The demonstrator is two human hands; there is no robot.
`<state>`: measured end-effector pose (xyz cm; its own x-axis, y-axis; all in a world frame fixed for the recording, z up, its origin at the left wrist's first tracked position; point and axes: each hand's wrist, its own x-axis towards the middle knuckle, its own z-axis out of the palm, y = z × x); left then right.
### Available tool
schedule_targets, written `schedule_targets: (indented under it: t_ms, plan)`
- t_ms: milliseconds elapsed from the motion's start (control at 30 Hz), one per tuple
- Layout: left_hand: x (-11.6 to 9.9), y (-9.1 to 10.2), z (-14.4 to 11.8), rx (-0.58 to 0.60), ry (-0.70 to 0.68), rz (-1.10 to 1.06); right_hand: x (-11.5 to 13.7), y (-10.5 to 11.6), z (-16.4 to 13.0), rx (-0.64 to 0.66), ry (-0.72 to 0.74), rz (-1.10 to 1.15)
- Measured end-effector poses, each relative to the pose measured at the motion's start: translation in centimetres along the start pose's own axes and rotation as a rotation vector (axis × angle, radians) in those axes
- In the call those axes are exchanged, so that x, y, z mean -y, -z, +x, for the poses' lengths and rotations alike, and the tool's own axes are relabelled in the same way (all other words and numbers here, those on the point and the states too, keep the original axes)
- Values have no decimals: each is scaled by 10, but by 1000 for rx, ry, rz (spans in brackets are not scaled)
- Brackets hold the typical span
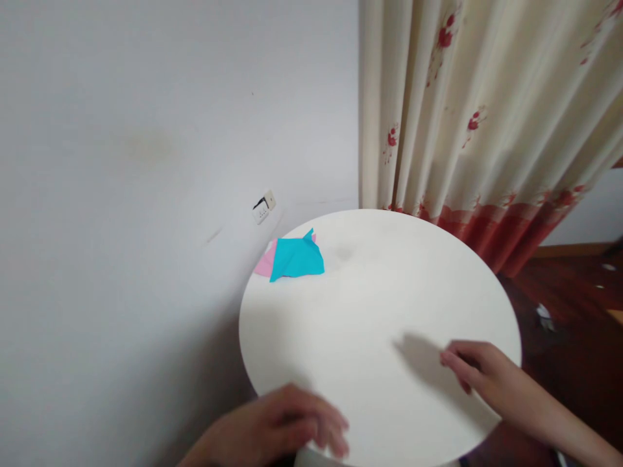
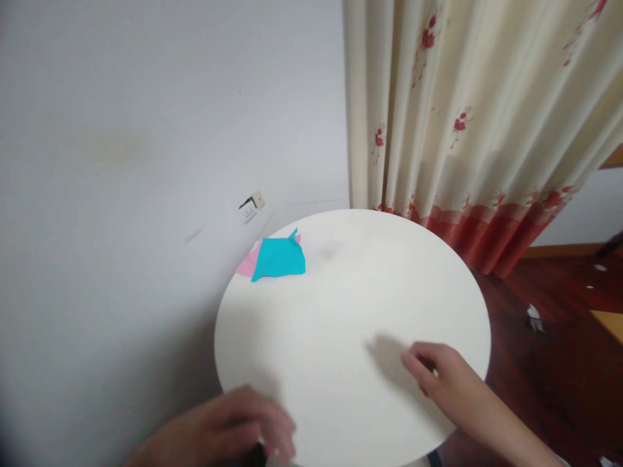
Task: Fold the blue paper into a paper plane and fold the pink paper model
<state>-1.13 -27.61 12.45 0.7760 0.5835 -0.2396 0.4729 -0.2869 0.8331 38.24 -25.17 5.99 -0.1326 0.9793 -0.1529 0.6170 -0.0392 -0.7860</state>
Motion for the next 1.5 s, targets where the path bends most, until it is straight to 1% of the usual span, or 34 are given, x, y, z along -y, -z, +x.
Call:
schedule_targets:
  t_ms: [33,67,100,133,167,200,233,267,300,367,467,567,600,700,767,867,1000,1200,1367,1500]
  plan:
    - [4,17,23,-82,-15,3,20,-5,27,4,99,15]
    - [10,32,50,-251,-36,54,36,-12,53,-64,185,31]
    - [18,46,79,-449,-62,108,48,-20,79,-144,246,45]
    - [27,56,109,-628,-73,148,56,-30,104,-204,270,59]
    - [37,64,138,-775,-75,186,61,-39,126,-251,270,78]
    - [48,70,164,-869,-85,232,63,-47,146,-304,248,92]
    - [58,75,187,-926,-106,278,63,-55,164,-328,212,102]
    - [68,78,205,-952,-130,323,62,-61,180,-349,162,122]
    - [76,81,219,-963,-145,361,60,-65,194,-351,126,160]
    - [90,85,237,-988,-124,395,56,-71,217,-337,27,267]
    - [103,91,247,-1005,-86,405,49,-76,244,-340,-26,321]
    - [112,93,248,-984,-117,412,42,-79,263,-361,-40,349]
    - [114,92,248,-970,-138,415,39,-81,267,-376,-26,345]
    - [122,92,249,-930,-186,412,33,-83,276,-423,80,275]
    - [128,92,251,-911,-200,401,30,-85,279,-427,124,277]
    - [134,94,253,-919,-214,372,28,-87,280,-453,158,281]
    - [135,97,253,-929,-208,351,27,-88,279,-474,200,274]
    - [131,96,251,-925,-201,364,26,-86,278,-491,222,304]
    - [136,97,251,-936,-192,389,21,-86,278,-622,211,384]
    - [138,97,251,-937,-177,383,19,-84,277,-593,200,464]
